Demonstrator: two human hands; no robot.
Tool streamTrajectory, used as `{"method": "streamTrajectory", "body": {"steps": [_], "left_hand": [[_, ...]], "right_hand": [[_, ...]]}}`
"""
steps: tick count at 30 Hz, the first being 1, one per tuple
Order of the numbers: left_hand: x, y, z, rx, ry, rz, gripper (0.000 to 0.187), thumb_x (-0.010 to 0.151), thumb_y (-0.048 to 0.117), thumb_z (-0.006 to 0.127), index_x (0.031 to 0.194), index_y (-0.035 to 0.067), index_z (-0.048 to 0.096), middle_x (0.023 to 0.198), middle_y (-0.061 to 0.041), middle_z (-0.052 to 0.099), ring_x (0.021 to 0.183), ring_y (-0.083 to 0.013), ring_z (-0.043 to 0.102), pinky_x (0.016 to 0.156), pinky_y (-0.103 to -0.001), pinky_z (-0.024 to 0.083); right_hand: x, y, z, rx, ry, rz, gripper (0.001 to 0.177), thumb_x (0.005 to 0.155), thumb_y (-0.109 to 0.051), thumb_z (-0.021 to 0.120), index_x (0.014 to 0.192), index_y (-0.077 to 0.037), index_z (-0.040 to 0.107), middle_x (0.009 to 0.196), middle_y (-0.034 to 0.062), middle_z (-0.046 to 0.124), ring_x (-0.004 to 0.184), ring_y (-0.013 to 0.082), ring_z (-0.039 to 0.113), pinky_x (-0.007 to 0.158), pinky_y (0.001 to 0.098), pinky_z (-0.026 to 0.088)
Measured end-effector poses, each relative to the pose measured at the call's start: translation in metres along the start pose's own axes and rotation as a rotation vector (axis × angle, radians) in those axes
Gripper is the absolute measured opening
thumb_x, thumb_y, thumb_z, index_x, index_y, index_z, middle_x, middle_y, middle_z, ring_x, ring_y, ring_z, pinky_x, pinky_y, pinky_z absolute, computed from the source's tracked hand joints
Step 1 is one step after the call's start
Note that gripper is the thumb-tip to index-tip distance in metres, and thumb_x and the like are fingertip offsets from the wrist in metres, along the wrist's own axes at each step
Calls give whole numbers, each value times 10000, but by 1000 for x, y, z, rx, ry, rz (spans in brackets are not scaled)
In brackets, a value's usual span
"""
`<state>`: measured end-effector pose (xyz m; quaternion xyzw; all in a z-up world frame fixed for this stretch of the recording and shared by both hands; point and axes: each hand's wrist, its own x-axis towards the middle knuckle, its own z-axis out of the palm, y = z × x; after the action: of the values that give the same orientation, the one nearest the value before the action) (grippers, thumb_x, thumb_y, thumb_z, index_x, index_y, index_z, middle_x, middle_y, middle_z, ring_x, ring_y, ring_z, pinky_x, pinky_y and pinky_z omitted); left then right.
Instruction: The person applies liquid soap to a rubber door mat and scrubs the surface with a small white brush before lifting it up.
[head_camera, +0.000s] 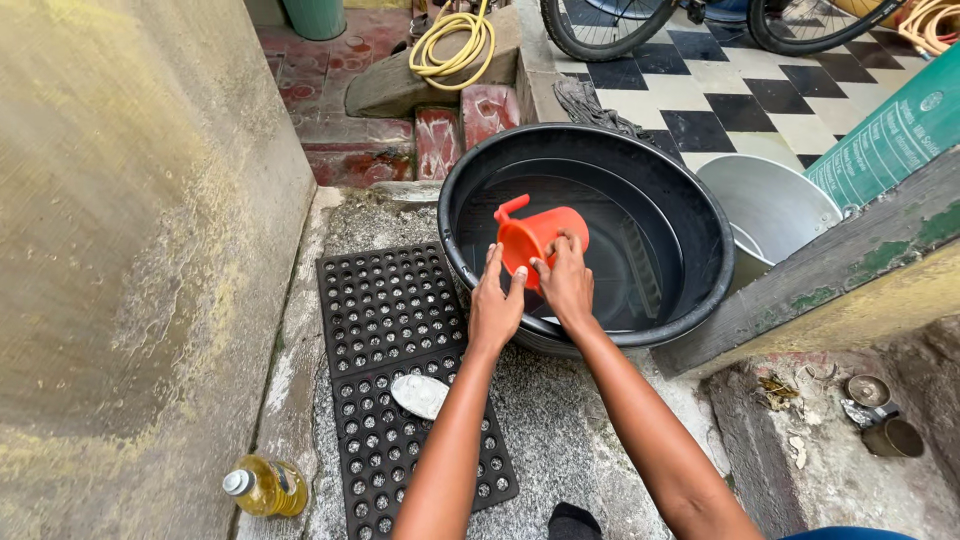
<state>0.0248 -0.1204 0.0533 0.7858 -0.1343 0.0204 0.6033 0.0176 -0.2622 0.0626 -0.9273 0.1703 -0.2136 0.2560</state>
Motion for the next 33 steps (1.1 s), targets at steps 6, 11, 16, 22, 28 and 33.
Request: {"method": "streamTrajectory", "body": {"steps": [6,11,16,22,28,33], "left_hand": [[0,-1,7,13,-63,-94,662,977,365,569,1538,70,382,1597,-171,396,1457,-336,397,1178,-407,328],[-7,8,-4,-29,-48,-46,628,994,355,562,1542,92,402,1572,-191,439,1446,-351,428,1167,-422,356],[-20,14,-17,-36,-32,-137,598,981,371,560,1520,136,455,1451,-185,589,1351,-328,574,1120,-408,439],[-26,-17,-38,1,90,-46,566,1020,345,589,1498,61,483,1455,-215,584,1325,-357,578,1096,-427,450],[-33,-44,-52,-303,89,-122,500,1042,302,553,1428,-13,515,1287,-192,705,1130,-229,700,917,-311,545],[-36,-19,-78,-423,142,-297,424,1042,350,532,1314,31,598,1003,-85,743,809,-103,687,614,-231,538]], "right_hand": [[1,21,16,-118,-105,-50,288,789,-152,786,981,-47,599,1492,92,515,935,445,694,790,540,547],[5,55,49,-259,-197,-156,231,831,-109,729,1045,-58,659,1490,137,533,917,441,708,791,523,572],[9,80,69,-231,-294,-134,235,852,-168,716,1045,-43,668,1284,217,636,919,457,698,809,535,568],[32,97,66,66,106,16,265,932,-174,658,945,82,591,885,299,694,814,429,724,724,505,587],[43,65,18,717,120,261,210,978,-151,624,902,24,537,686,121,670,559,178,708,466,304,542],[36,-4,-21,974,-63,183,188,1032,-115,596,913,29,583,737,115,675,559,129,640,481,242,497]]}}
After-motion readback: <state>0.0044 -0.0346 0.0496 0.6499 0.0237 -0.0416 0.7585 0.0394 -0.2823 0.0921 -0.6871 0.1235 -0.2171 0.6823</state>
